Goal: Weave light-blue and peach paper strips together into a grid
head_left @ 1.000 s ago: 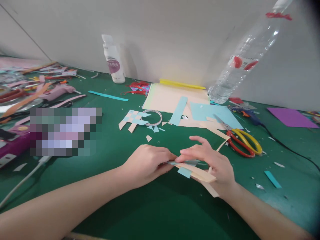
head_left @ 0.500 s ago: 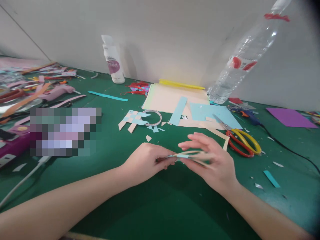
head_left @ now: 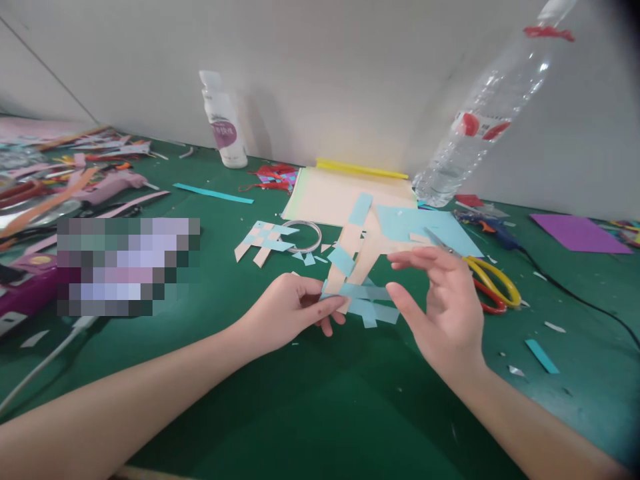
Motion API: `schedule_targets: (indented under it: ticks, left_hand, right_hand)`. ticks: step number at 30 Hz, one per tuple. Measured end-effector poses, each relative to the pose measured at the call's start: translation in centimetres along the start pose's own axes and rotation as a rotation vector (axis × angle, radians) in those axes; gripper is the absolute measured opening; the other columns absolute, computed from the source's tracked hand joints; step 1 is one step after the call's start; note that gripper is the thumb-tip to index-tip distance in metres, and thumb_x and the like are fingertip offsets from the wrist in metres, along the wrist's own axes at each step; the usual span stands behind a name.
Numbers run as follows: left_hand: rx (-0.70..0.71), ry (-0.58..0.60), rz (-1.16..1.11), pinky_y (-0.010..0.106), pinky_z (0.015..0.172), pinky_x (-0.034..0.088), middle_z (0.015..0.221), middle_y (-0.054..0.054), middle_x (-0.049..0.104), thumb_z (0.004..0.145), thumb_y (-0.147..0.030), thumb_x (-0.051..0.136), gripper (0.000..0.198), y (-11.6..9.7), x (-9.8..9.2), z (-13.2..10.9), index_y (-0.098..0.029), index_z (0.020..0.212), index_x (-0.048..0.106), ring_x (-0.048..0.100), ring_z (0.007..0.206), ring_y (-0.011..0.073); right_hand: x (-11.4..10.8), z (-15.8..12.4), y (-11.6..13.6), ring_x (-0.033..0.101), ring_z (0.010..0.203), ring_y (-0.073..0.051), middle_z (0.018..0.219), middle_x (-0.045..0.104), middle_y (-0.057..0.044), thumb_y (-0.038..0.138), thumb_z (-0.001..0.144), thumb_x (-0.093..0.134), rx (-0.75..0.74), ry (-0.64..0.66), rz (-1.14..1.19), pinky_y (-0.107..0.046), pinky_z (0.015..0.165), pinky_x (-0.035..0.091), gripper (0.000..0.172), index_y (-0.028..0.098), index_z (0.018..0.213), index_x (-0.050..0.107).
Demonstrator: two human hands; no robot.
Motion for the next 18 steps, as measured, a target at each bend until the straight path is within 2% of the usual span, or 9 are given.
schedule_targets:
  ticks: [2, 6, 10, 14, 18]
  left_hand:
    - [-0.005, -0.01, -0.032, 0.018, 0.052, 0.053, 0.067, 0.003, 0.071, 0.085, -0.03, 0.056, 0.024, 0.1, -0.1, 0.0, -0.014, 0.07, 0.067, 0.066, 0.053, 0.0103]
    - [0.003, -0.042, 0.025, 0.019, 0.052, 0.052, 0.067, 0.002, 0.071, 0.085, -0.03, 0.057, 0.025, 0.2, -0.3, 0.0, -0.015, 0.068, 0.066, 0.066, 0.053, 0.0103]
    - [0.057, -0.063, 0.175, 0.018, 0.052, 0.05, 0.062, 0.0, 0.069, 0.085, -0.03, 0.056, 0.026, -0.2, -0.4, -0.1, -0.015, 0.067, 0.067, 0.064, 0.052, 0.0093]
    - [0.137, -0.047, 0.304, 0.016, 0.053, 0.049, 0.059, -0.002, 0.067, 0.086, -0.03, 0.054, 0.027, -0.8, -0.2, -0.2, -0.016, 0.068, 0.067, 0.063, 0.052, 0.0081]
    - [0.19, -0.041, 0.405, 0.013, 0.055, 0.047, 0.061, -0.004, 0.066, 0.088, -0.026, 0.05, 0.027, -1.1, -0.1, -0.4, -0.014, 0.072, 0.068, 0.062, 0.054, 0.0069]
  right_hand:
    - [0.2, 0.0, -0.2, 0.06, 0.096, -0.021, 0.103, 0.062, -0.005, 0.022, 0.078, 0.063, 0.029, 0.031, -0.061, -0.045, 0.087, 0.049, 0.03, 0.024, 0.107, 0.052]
    - [1.0, 0.1, -1.2, 0.059, 0.102, -0.022, 0.102, 0.065, -0.004, 0.028, 0.083, 0.057, 0.12, 0.185, -0.194, -0.047, 0.091, 0.046, 0.018, 0.025, 0.101, 0.059]
    - [1.2, 0.5, -1.3, 0.063, 0.093, -0.02, 0.095, 0.069, 0.0, 0.03, 0.086, 0.053, 0.078, 0.261, -0.235, -0.05, 0.098, 0.04, 0.012, 0.026, 0.094, 0.062]
    - [2.1, 0.4, -1.5, 0.063, 0.086, -0.02, 0.089, 0.067, -0.001, 0.03, 0.085, 0.054, 0.069, 0.368, -0.22, -0.041, 0.083, 0.049, 0.011, 0.025, 0.091, 0.062]
    - [2.8, 0.1, -1.0, 0.061, 0.084, -0.017, 0.089, 0.065, -0.001, 0.021, 0.087, 0.051, 0.01, 0.427, -0.135, -0.03, 0.07, 0.05, 0.012, 0.025, 0.089, 0.062]
Point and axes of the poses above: each hand's wrist, its own z-axis towards the middle knuckle, its own x-axis out of the palm, y = z × x, the point moved 8 cm from there along z, towards the middle knuckle
